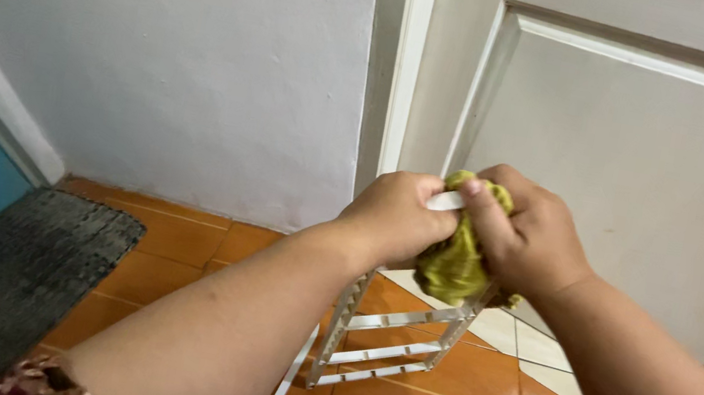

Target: The person assembles a white plastic rack by inserting horizontal bars into side frames, then wipes the assembled frame with a yellow cloth. The task includes inserting multiple bars, repositioning the frame, and cleaning its surfaces.

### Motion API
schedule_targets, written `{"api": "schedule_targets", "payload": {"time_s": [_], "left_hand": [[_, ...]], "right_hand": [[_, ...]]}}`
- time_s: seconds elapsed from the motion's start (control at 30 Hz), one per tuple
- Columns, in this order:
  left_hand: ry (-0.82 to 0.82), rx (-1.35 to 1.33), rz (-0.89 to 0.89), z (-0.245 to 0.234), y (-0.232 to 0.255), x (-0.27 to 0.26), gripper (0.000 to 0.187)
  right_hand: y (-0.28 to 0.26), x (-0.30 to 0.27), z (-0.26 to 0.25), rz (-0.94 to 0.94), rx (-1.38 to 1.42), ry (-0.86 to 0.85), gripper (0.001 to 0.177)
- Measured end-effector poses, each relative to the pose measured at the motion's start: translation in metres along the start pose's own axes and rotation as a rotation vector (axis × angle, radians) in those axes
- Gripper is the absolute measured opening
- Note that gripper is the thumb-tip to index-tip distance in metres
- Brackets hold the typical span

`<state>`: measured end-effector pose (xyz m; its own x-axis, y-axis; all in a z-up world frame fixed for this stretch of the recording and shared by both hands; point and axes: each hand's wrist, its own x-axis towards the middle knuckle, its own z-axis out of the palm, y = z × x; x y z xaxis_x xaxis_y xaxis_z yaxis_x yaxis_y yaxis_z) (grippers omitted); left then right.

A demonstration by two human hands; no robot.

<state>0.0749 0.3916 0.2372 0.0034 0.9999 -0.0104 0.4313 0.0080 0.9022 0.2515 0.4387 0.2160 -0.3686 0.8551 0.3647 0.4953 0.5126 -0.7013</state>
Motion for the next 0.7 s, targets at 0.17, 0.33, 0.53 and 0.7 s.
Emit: {"api": "schedule_targets", "payload": {"time_s": [0.17,0.33,0.53,0.7], "left_hand": [[0.020,0.103,0.028,-0.008,0.001,0.005,0.044],[0.042,0.131,0.037,-0.013,0.000,0.014,0.044],[0.044,0.082,0.048,-0.021,-0.004,0.009,0.038],[0.018,0.074,0.025,-0.016,-0.003,0.001,0.037]], "right_hand": [[0.050,0.005,0.004,0.126,0.530,0.033,0.041],[0.063,-0.001,0.013,0.316,0.752,0.063,0.043],[0.033,0.003,0.001,0.344,0.559,0.013,0.042],[0.031,-0.003,0.010,0.166,0.427,0.090,0.037]]}}
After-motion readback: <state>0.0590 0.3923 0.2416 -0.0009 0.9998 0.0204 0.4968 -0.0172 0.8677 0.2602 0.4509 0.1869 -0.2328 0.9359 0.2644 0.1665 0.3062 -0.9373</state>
